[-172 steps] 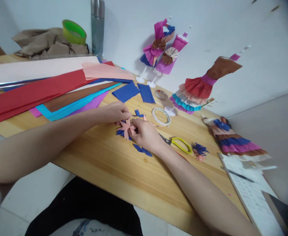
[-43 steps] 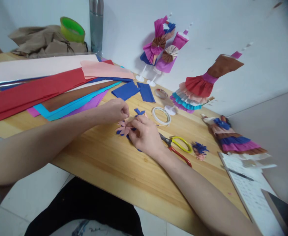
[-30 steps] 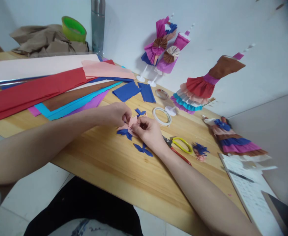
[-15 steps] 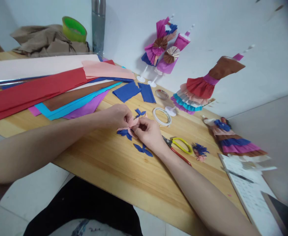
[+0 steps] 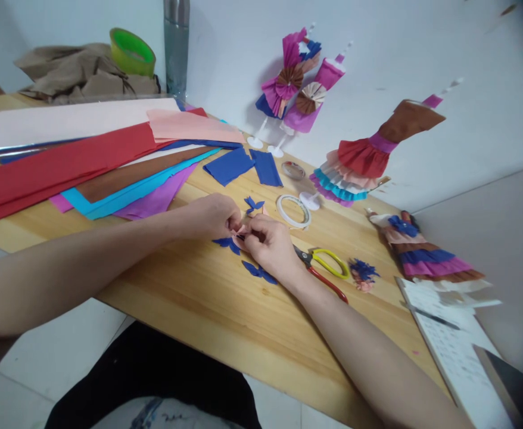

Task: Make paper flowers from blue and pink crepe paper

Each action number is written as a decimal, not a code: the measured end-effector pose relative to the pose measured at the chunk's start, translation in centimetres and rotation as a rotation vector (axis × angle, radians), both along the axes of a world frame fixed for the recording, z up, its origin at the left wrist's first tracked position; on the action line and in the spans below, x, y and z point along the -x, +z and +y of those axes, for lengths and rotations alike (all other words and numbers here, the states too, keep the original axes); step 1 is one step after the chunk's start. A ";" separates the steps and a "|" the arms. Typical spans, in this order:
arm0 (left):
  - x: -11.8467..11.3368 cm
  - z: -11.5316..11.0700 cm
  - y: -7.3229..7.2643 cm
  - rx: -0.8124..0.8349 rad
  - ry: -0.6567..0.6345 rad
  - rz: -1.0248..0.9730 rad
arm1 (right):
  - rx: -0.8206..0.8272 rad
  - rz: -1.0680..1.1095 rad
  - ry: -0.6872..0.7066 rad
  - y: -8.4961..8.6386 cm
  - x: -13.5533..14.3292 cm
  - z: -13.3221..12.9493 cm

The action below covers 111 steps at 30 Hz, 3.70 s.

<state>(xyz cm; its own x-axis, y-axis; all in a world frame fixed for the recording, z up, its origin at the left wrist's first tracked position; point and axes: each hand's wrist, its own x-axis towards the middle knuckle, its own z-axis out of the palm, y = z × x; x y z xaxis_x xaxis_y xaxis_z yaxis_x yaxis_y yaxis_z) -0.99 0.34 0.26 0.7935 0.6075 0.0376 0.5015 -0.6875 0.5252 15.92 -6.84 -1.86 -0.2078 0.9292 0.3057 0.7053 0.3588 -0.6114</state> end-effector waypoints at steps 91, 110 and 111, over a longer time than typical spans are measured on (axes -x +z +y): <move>2.4 -2.3 -1.3 -0.075 0.023 -0.239 | 0.246 0.196 0.109 0.8 -1.3 0.4; 2.2 -2.1 -0.1 0.071 0.060 -0.236 | 0.283 0.301 0.132 0.9 -1.1 0.4; 2.2 -2.2 0.2 0.090 0.060 -0.228 | 0.282 0.277 0.139 0.9 -1.1 0.4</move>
